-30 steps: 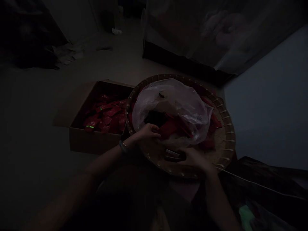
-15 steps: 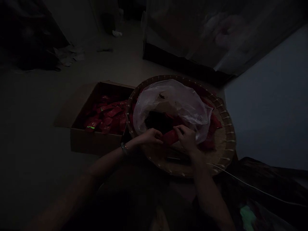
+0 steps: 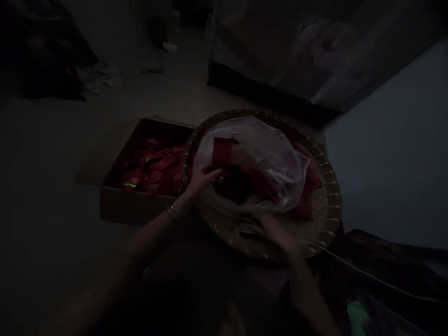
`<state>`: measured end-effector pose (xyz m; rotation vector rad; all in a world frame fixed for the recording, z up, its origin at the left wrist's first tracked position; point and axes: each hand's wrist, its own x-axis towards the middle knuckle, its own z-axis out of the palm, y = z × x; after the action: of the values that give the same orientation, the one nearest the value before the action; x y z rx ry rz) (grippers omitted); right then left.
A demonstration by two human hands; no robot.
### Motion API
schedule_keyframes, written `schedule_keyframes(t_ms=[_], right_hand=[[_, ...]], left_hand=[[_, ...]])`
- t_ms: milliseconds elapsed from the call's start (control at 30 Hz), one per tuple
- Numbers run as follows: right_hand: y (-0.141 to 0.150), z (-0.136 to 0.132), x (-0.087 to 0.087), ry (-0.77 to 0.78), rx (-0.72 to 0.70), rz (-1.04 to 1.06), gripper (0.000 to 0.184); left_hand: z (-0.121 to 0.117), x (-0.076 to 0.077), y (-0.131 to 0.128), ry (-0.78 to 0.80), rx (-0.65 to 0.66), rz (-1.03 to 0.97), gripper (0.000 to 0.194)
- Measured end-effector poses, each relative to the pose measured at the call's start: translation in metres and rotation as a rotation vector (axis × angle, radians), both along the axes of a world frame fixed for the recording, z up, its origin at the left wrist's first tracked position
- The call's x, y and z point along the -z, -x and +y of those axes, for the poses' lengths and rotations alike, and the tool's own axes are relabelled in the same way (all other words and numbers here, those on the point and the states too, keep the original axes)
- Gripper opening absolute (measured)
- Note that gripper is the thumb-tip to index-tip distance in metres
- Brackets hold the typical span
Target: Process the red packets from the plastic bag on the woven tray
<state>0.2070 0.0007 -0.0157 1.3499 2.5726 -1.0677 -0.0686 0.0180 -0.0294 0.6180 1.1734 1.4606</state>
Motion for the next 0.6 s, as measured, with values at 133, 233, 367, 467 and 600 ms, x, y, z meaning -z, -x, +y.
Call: schedule_keyframes(t_ms=[133,233,367,467,600], right_hand=[[-0.005,-0.003,0.005,0.091,-0.082,-0.071,0.028],[-0.003,0.013,0.005,-0.062,0.032,-0.022,0.032],[0.018,0.049,0.008,-0.414,0.236,0.179,0.031],[0.041,0.081,0.016,-0.567,0.217,0.174,0.033],[0.059,0.115,0.031,-0.58,0.21,0.042,0.026]], left_hand=[[0.007,-0.017,0.013,-0.17,-0.432,-0.172,0.041],[0.008,-0.023,0.012,-0.186,-0.367,-0.194,0.046],[0.004,-0.012,-0.011,-0.032,-0.049,-0.073,0.05],[0.0,0.0,-0.03,0.065,0.201,0.009,0.044],[-0.005,0.01,-0.038,0.093,0.344,0.064,0.038]])
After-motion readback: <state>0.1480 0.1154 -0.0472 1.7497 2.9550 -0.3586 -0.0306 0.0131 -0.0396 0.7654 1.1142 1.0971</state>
